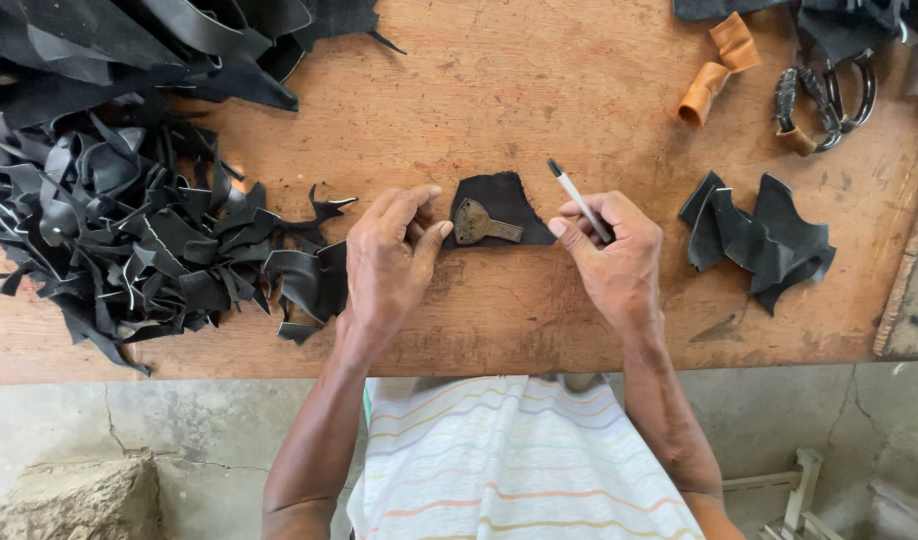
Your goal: The person selects black leather pieces from a pile on a wooden table, places them flat, and uses a white marker to trace outlines on them. They occasionally use a small metal template to guide the marking. Marked pieces are set aside on the table.
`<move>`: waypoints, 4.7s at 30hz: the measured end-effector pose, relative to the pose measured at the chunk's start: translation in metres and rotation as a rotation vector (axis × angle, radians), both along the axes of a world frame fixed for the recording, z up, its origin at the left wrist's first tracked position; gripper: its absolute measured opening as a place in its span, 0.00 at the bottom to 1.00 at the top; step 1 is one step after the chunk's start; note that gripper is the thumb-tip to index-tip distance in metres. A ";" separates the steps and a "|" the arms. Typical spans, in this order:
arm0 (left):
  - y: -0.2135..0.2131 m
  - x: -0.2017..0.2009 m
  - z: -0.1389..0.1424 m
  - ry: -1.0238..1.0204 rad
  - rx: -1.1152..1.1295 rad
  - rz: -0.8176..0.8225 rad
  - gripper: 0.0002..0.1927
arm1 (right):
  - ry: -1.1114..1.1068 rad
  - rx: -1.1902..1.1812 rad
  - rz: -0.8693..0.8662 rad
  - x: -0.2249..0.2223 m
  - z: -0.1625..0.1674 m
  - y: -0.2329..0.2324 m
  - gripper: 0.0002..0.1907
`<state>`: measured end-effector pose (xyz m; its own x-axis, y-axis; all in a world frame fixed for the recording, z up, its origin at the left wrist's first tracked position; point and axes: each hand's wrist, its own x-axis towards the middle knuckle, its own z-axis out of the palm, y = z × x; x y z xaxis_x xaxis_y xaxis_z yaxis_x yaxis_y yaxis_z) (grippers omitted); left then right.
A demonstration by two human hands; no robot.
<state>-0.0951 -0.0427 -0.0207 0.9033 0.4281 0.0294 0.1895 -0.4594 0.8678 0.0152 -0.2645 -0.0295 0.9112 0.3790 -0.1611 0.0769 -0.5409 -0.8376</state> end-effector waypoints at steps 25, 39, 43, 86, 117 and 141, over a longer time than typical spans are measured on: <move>0.000 -0.001 -0.001 0.009 -0.008 -0.002 0.20 | -0.081 -0.096 0.119 0.000 0.004 0.020 0.15; 0.001 0.003 -0.002 0.030 -0.013 0.014 0.21 | -0.096 -0.092 0.126 0.000 0.002 0.019 0.15; 0.000 0.002 -0.004 -0.008 0.001 0.009 0.21 | -0.096 -0.093 0.134 0.001 0.003 0.018 0.15; 0.004 -0.008 -0.008 -0.021 0.054 -0.110 0.16 | -0.097 -0.133 0.154 0.003 0.003 0.019 0.18; 0.005 -0.008 -0.007 -0.005 0.012 -0.117 0.15 | -0.101 -0.160 0.169 0.004 0.004 0.020 0.17; -0.042 -0.001 0.003 0.158 0.615 -0.472 0.24 | -0.077 -0.189 0.184 0.008 0.005 0.020 0.18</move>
<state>-0.0957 -0.0849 -0.0175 0.9986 -0.0529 -0.0070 -0.0454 -0.9105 0.4111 0.0229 -0.2443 -0.0250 0.8421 0.5093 -0.1774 0.2481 -0.6579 -0.7111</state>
